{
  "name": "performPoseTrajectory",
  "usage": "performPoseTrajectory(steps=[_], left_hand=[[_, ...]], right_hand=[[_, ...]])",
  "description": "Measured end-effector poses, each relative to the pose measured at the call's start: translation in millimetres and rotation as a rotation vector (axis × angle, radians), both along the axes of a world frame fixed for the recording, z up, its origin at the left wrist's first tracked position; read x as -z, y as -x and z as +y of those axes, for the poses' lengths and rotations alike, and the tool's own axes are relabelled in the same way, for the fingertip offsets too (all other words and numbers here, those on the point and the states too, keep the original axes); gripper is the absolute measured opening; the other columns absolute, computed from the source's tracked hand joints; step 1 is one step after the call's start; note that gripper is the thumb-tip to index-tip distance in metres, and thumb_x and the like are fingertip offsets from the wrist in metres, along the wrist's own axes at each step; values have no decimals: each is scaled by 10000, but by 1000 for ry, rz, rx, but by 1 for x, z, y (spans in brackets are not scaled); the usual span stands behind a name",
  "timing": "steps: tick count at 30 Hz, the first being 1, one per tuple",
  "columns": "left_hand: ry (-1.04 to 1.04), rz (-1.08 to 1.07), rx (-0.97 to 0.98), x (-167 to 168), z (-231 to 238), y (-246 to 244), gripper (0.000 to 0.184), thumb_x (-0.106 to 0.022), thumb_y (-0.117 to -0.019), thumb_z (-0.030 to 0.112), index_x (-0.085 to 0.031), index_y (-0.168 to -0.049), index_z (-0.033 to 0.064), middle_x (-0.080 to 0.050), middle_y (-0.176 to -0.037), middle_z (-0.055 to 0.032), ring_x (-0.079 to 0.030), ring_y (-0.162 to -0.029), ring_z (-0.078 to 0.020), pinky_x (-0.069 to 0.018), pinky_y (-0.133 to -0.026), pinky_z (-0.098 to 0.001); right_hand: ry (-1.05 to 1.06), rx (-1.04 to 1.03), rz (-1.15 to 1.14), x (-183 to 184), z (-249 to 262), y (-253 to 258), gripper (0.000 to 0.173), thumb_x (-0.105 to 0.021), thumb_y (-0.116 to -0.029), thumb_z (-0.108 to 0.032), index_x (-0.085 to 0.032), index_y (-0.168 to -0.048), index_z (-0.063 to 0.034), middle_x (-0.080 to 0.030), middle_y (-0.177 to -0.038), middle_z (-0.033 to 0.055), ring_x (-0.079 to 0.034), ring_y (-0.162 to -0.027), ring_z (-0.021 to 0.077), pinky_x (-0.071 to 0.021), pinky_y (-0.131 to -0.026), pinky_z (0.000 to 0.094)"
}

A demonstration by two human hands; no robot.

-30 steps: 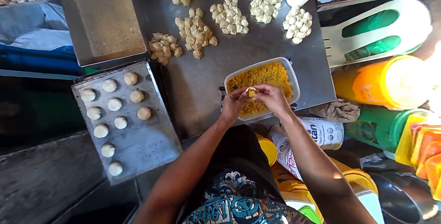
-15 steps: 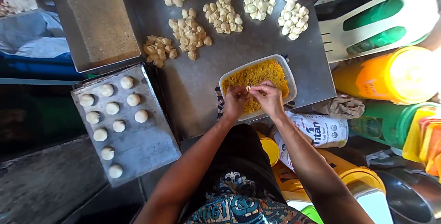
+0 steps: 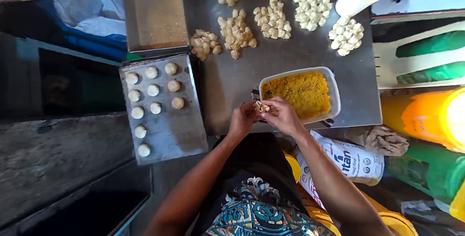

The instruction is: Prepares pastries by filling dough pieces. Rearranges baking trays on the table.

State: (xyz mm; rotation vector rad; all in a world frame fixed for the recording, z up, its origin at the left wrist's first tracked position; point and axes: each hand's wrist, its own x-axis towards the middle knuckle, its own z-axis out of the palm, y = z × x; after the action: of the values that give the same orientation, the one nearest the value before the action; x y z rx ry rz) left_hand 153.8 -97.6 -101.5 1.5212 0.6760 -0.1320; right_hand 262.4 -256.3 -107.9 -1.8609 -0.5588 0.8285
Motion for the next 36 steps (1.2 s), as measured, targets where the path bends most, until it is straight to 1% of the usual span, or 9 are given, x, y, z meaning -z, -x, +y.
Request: performPoseTrajectory(steps=[5,10,13,17,22,25,28,31,36], left_hand=[[-119,-20,-4,26,43,46,173,-714,-959,85,-738,-1120,27,-729,-980,-86,-728,-730,-148,-655,-730,-322],[-530,73,160,75,52,68,118,-684,-952,74,-769,-1029,50,-705,-1039,-115,-703,-887,-215,-612,-841,-417],[-571,118,268,120,38,91,179,-638,-977,98,-754,-1101,44,-685,-1149,-149,-698,-1007,-270,-589,-930,-465],[-467,184,188,114,27,109,448,-681,-942,141,-598,-1372,45,-570,-1353,-160,-684,-1024,-220,-604,-910,-400],[-499,161,11,125,22,101,107,-730,-934,123,-768,-1012,59,-674,-1121,-115,-682,-1000,-209,-591,-920,-398],[-506,176,14,133,18,95,82,-703,-943,110,-767,-954,60,-679,-1113,-106,-668,-1053,-215,-572,-968,-402],[-416,223,16,117,22,102,248,-690,-942,167,-715,-1147,30,-699,-1138,-137,-677,-1076,-249,-559,-994,-430],[-263,243,-50,38,51,109,639,-715,-921,145,-460,-1499,50,-673,-1285,-170,-677,-1157,-282,-553,-1027,-479],[-318,129,-319,-10,121,193,525,-618,-1007,164,-460,-1492,36,-649,-1335,-142,-733,-989,-220,-620,-891,-409]], right_hand=[[21,30,-8,31,46,44,107,-714,-957,-145,-782,-1023,-96,-716,-986,44,-697,-789,120,-622,-730,304],[186,-67,241,63,81,73,335,-662,-918,30,-643,-1248,-30,-687,-1170,126,-741,-899,211,-657,-821,402],[271,-116,-25,115,77,102,223,-673,-888,33,-716,-1099,-28,-692,-1093,146,-707,-933,246,-618,-843,453],[255,-141,-50,117,60,97,287,-739,-942,-171,-750,-1229,-164,-665,-1076,80,-679,-853,162,-622,-775,357],[246,-135,13,123,63,97,174,-658,-981,-96,-780,-1105,-87,-700,-1054,89,-720,-824,157,-650,-779,350],[395,-271,-184,126,74,83,117,-703,-945,-165,-794,-1015,-144,-702,-1070,62,-678,-994,219,-581,-901,468],[534,-417,-355,110,87,93,229,-666,-957,-212,-727,-1159,-124,-666,-1242,138,-664,-1109,323,-566,-925,544],[615,-505,-372,74,96,100,402,-623,-992,-247,-632,-1372,-113,-622,-1378,178,-626,-1231,370,-520,-1019,580],[641,-622,-190,55,113,87,316,-716,-931,-258,-732,-1185,-69,-659,-1243,177,-636,-1163,340,-516,-1015,542]])
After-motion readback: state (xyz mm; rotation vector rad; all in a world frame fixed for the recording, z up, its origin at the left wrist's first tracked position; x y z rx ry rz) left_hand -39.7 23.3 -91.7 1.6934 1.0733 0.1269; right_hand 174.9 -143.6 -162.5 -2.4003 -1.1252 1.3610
